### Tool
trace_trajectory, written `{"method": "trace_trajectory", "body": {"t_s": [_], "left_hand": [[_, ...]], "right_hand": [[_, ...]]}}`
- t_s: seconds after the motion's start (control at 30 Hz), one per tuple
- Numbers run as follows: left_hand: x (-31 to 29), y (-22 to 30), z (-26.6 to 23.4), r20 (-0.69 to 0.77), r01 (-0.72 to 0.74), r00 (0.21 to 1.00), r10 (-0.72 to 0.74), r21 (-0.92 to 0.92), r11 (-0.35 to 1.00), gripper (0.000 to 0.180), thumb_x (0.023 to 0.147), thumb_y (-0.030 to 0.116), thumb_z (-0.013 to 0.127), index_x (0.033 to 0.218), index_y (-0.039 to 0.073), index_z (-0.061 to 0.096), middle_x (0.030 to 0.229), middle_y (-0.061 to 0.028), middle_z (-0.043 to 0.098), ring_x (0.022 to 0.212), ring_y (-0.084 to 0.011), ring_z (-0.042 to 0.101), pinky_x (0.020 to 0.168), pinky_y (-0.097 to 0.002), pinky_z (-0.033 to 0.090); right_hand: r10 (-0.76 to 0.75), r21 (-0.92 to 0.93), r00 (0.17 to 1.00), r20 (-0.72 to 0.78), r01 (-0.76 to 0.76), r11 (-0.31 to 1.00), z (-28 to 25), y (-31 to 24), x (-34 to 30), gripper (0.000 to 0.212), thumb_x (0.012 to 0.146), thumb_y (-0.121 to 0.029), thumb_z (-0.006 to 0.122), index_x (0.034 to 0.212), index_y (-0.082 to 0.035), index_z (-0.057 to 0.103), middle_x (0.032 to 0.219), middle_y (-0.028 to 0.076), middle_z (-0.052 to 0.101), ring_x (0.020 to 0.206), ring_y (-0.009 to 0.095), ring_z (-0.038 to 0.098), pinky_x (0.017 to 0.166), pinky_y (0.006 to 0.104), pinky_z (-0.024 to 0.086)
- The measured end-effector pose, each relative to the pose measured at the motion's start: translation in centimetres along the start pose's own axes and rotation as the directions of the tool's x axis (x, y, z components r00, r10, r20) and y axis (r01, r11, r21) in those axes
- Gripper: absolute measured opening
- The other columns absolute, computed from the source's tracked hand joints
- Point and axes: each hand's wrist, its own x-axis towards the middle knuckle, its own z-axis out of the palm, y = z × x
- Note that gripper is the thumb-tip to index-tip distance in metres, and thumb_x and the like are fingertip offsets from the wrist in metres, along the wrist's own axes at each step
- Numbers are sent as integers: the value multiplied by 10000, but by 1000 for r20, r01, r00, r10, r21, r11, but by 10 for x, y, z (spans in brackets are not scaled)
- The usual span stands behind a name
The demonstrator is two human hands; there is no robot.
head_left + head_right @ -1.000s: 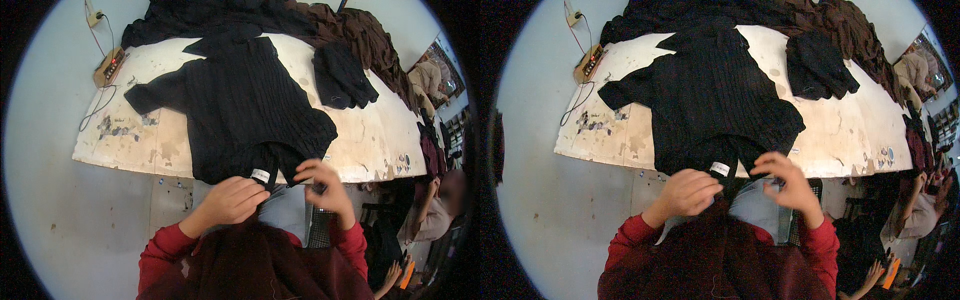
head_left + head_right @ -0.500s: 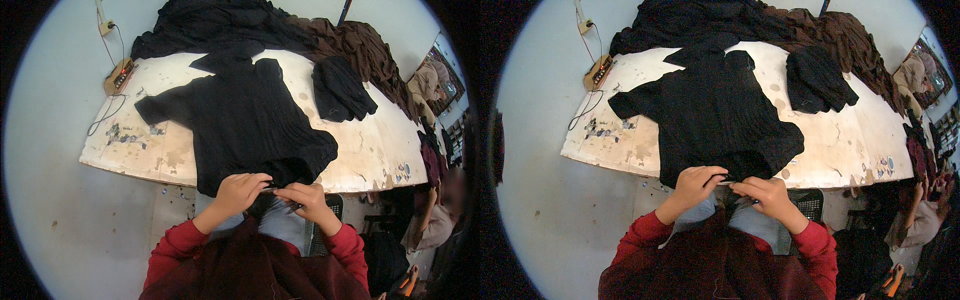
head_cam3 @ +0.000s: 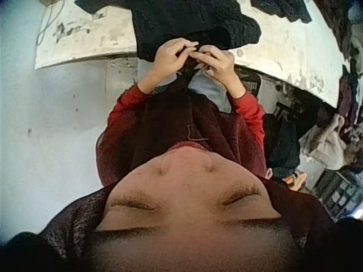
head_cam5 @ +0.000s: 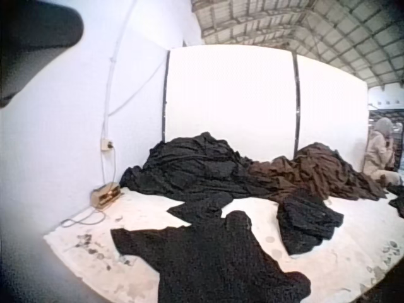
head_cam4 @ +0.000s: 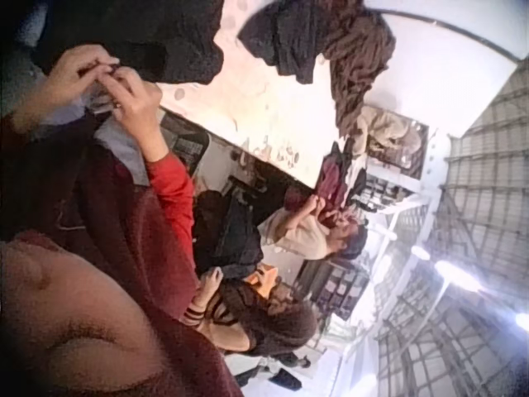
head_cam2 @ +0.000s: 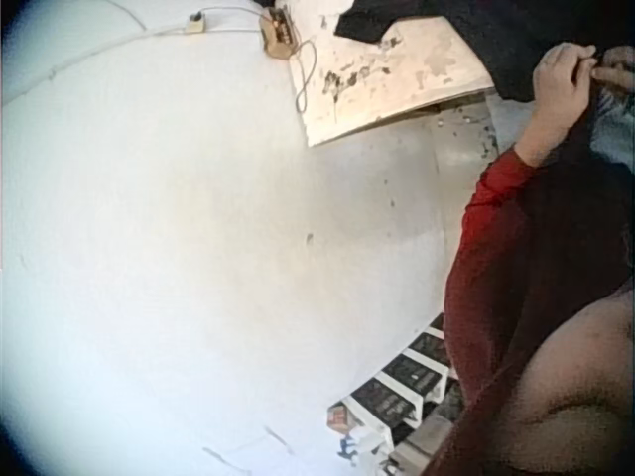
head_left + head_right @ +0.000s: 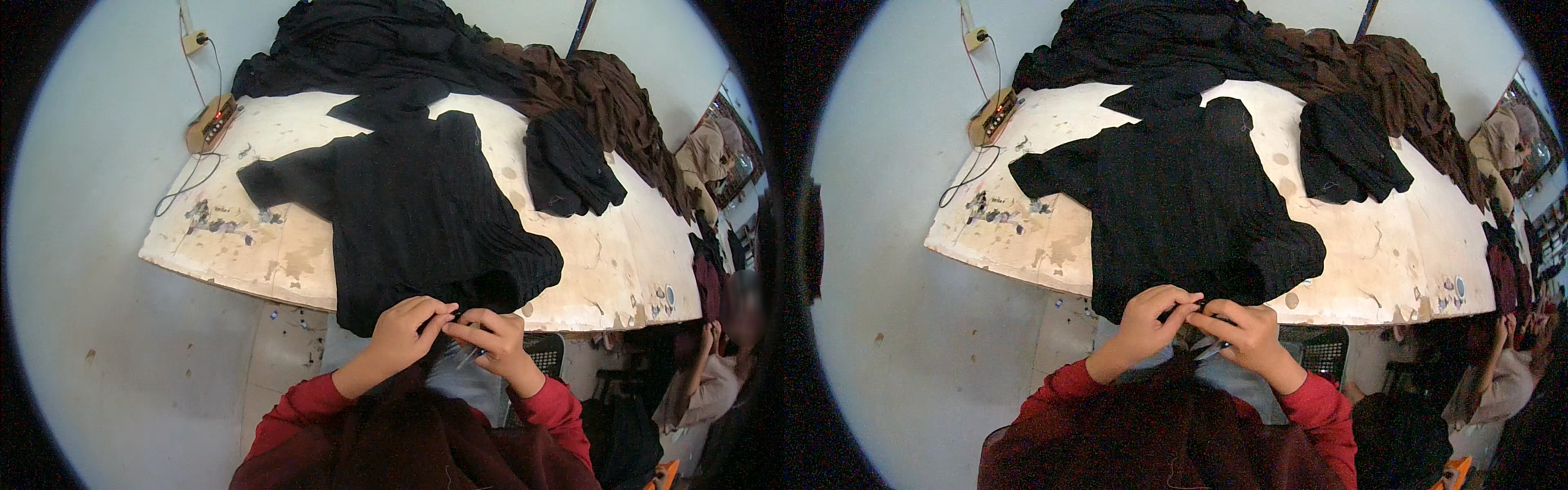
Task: The person uses a small blue tool to trim loose threads and excess fabric from a black garment laid on a work table. They repeatedly lift and reposition the garment to access different areas, then smooth it flat after trimming.
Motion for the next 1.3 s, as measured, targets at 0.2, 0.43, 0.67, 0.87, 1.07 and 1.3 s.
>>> {"method": "trace_trajectory", "body": {"t_s": [0.2, 0.43, 0.67, 0.87, 1.07, 1.3], "left_hand": [[1, -3, -3, 36, -65, 997, 67, -53, 996, 138, 887, 101, 594, 988, 36, 662, 911, -101, 658, 835, -251, 648, 719, -330, 505], [-5, -7, -2, 16, -44, 999, 46, -95, 994, 145, 889, 146, 617, 962, 28, 661, 883, -84, 643, 763, -235, 643, 653, -309, 498], [-8, -15, 10, -60, -21, 998, 6, -246, 969, 122, 874, 121, 658, 936, 16, 669, 823, -56, 629, 674, -128, 574, 593, -250, 446], [-10, -15, 13, -46, 83, 994, -103, -323, 943, 120, 877, 110, 654, 945, 12, 672, 785, -36, 609, 617, -94, 500, 543, -237, 385], [-10, -13, 18, -130, 26, 990, -56, -221, 975, 116, 873, 113, 653, 933, 14, 665, 760, -52, 599, 611, -130, 529, 549, -261, 408], [-10, -22, 14, -93, -40, 995, 34, -68, 997, 98, 860, 89, 644, 896, -2, 642, 752, -103, 600, 645, -224, 592, 575, -311, 455]], "right_hand": [[90, 136, 980, -175, -67, 988, 10, 3, -4, 315, 677, -26, 775, 979, -95, 716, 817, 53, 643, 665, 159, 650, 538, 248, 495], [148, 181, 966, -210, -111, 977, 17, 3, -7, 248, 741, -26, 767, 980, -28, 700, 823, 99, 654, 695, 187, 638, 594, 261, 499], [72, 124, 981, -181, -50, 991, 22, 13, -10, 356, 693, -20, 765, 1037, -100, 713, 829, 41, 638, 621, 146, 626, 499, 235, 479], [21, 42, 983, -185, -13, 999, 26, 18, -11, 455, 625, 7, 741, 1061, -119, 711, 831, 24, 629, 582, 125, 610, 448, 229, 435], [88, 12, 984, -158, -87, 996, 30, 17, -16, 446, 631, 14, 726, 1062, -99, 699, 839, 41, 634, 623, 157, 631, 476, 240, 445], [172, 244, 983, -66, -151, 958, 25, 17, -8, 227, 753, -21, 744, 976, -37, 704, 829, 86, 658, 692, 194, 653, 586, 259, 505]]}}
